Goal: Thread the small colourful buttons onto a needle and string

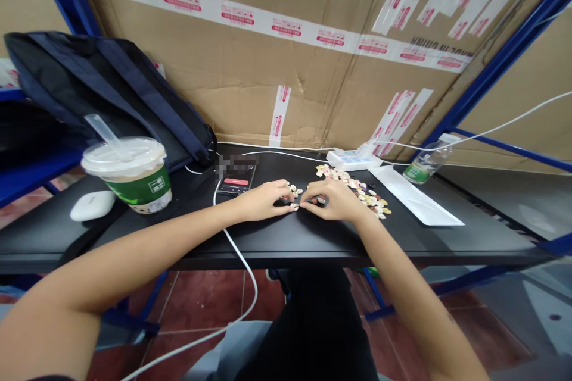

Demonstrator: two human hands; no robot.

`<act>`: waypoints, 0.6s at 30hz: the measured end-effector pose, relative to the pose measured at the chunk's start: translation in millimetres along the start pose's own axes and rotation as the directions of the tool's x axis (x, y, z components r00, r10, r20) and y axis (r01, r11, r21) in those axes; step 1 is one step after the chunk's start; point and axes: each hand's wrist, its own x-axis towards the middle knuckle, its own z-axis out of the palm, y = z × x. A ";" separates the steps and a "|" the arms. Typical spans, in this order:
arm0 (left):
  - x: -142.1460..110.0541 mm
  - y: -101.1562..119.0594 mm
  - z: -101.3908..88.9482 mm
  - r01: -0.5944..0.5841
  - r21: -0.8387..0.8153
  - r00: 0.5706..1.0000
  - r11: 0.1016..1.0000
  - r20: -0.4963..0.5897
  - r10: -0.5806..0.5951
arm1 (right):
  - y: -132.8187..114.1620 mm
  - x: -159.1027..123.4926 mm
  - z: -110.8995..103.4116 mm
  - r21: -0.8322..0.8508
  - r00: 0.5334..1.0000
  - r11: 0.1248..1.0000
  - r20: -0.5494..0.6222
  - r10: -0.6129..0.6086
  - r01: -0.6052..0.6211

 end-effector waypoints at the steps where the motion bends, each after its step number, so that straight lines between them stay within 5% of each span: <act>1: 0.5 -0.4 0.2 0.003 -0.010 1.000 1.000 0.017 -0.003 | -1.1 0.8 0.9 0.002 1.000 1.000 -0.003 -0.014 0.014; 18: 2.3 2.6 -4.5 0.022 -0.002 0.998 1.000 0.063 -0.022 | -2.5 3.3 3.0 0.043 0.999 0.998 -0.007 -0.042 0.042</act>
